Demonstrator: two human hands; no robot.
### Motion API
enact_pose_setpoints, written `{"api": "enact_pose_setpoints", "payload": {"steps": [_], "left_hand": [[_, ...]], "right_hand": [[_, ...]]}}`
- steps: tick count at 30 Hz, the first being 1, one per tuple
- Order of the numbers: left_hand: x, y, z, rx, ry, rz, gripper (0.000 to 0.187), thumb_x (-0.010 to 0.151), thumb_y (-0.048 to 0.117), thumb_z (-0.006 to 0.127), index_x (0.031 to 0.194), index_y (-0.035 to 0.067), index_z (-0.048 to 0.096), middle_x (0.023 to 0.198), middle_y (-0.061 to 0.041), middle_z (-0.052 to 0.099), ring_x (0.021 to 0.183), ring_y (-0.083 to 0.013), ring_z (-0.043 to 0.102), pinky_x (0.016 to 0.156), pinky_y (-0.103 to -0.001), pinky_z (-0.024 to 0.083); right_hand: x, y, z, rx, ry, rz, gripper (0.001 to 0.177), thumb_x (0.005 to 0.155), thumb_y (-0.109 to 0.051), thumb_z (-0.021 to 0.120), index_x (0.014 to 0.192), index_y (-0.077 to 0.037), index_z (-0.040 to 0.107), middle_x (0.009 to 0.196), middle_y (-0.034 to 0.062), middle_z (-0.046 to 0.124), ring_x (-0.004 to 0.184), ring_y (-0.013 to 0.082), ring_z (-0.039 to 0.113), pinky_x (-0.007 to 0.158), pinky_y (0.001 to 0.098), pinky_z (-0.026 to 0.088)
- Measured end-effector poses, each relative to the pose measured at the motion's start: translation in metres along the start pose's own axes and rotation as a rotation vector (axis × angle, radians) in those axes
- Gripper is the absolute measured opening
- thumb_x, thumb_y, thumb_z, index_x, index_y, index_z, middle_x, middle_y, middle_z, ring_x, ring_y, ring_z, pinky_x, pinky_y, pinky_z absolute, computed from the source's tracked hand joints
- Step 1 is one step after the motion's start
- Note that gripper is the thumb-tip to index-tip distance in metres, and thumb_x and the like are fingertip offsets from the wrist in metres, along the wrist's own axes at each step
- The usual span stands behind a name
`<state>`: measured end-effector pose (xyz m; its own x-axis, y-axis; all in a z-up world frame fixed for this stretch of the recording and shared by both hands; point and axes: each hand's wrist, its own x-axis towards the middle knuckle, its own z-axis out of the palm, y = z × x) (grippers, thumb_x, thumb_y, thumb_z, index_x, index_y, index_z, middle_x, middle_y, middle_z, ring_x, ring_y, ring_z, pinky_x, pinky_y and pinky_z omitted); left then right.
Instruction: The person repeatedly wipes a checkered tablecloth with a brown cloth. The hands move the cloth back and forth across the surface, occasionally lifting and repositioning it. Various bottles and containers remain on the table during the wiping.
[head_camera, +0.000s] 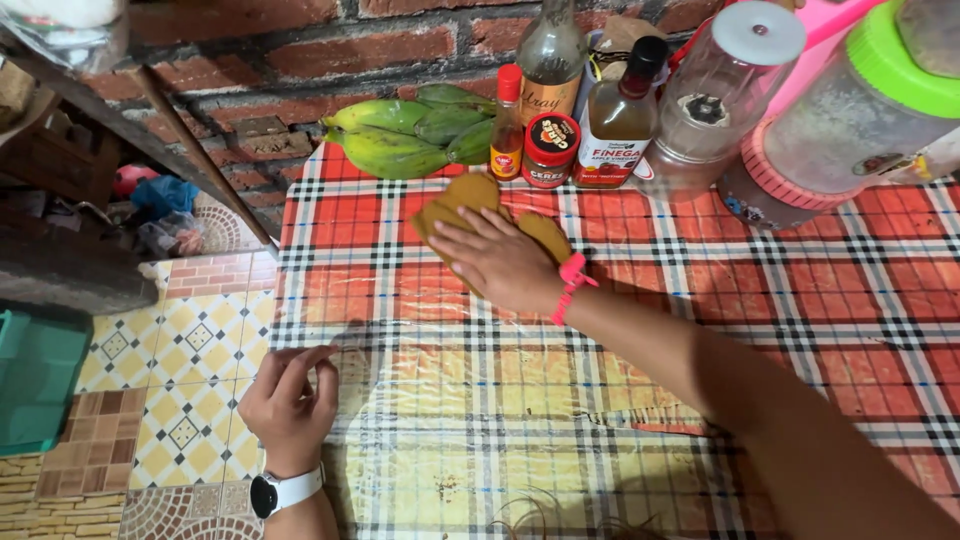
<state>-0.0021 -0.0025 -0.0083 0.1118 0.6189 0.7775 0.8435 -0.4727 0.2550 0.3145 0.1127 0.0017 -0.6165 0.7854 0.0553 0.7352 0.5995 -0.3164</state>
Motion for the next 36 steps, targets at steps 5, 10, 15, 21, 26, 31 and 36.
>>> {"api": "enact_pose_setpoints", "payload": {"steps": [5,10,15,21,26,31,36], "left_hand": [[-0.002,-0.002,0.002,0.014,-0.008,-0.002,0.022,0.093,-0.007,0.071,0.092,0.013,0.080,0.086,-0.002,0.068,0.047,-0.0079,0.035,0.045,-0.022,0.028],[-0.009,-0.007,0.005,-0.032,-0.014,-0.033,0.022,0.092,-0.009,0.071,0.095,0.011,0.080,0.091,-0.005,0.068,0.047,-0.0079,0.036,0.045,-0.021,0.030],[-0.009,-0.003,0.004,-0.048,-0.013,-0.036,0.023,0.091,-0.013,0.071,0.094,0.008,0.080,0.089,-0.006,0.066,0.048,-0.0081,0.034,0.045,-0.021,0.028],[-0.004,0.005,0.004,-0.033,-0.020,-0.024,0.024,0.091,-0.013,0.072,0.095,0.009,0.081,0.089,-0.005,0.066,0.049,-0.0091,0.036,0.048,-0.022,0.029],[-0.009,0.000,0.007,-0.011,-0.030,-0.030,0.023,0.092,-0.011,0.071,0.095,0.010,0.082,0.090,-0.003,0.066,0.048,-0.0081,0.033,0.048,-0.022,0.028],[-0.005,-0.001,0.008,-0.010,-0.040,-0.005,0.023,0.092,-0.011,0.071,0.095,0.010,0.081,0.089,-0.003,0.067,0.047,-0.0079,0.034,0.047,-0.022,0.029],[-0.004,0.002,0.008,-0.003,-0.067,0.000,0.019,0.094,-0.007,0.073,0.096,0.010,0.081,0.090,-0.004,0.069,0.047,-0.0076,0.036,0.047,-0.023,0.031]], "right_hand": [[-0.097,0.009,-0.013,-0.010,0.032,-0.183,0.052,0.109,-0.033,0.037,0.159,-0.018,0.036,0.166,0.0021,0.033,0.156,0.0270,0.019,0.127,0.0474,0.010],[-0.194,0.039,-0.078,-0.144,-0.042,0.160,0.046,0.097,-0.018,0.044,0.143,-0.020,0.050,0.146,0.0044,0.050,0.137,0.0274,0.043,0.109,0.0481,0.034],[-0.276,0.107,-0.058,-0.032,0.192,0.500,0.054,0.107,-0.038,0.031,0.154,-0.015,0.046,0.160,0.0073,0.045,0.152,0.0319,0.033,0.123,0.0508,0.023],[-0.209,0.088,-0.044,-0.295,0.374,0.158,0.044,0.100,-0.012,0.059,0.145,-0.012,0.057,0.147,0.0084,0.061,0.143,0.0395,0.054,0.121,0.0539,0.043],[-0.114,0.061,-0.030,-0.038,0.021,0.238,0.059,0.109,-0.046,0.010,0.161,-0.026,0.028,0.168,0.0006,0.027,0.157,0.0297,0.013,0.126,0.0481,0.008],[-0.033,0.048,0.004,-0.051,0.109,0.004,0.054,0.111,-0.040,0.023,0.160,-0.022,0.032,0.167,-0.0003,0.031,0.156,0.0318,0.018,0.127,0.0488,0.013],[0.013,0.039,-0.007,-0.015,-0.034,-0.020,0.056,0.109,-0.045,0.017,0.160,-0.026,0.030,0.168,-0.0004,0.024,0.157,0.0261,0.015,0.127,0.0484,0.006]]}}
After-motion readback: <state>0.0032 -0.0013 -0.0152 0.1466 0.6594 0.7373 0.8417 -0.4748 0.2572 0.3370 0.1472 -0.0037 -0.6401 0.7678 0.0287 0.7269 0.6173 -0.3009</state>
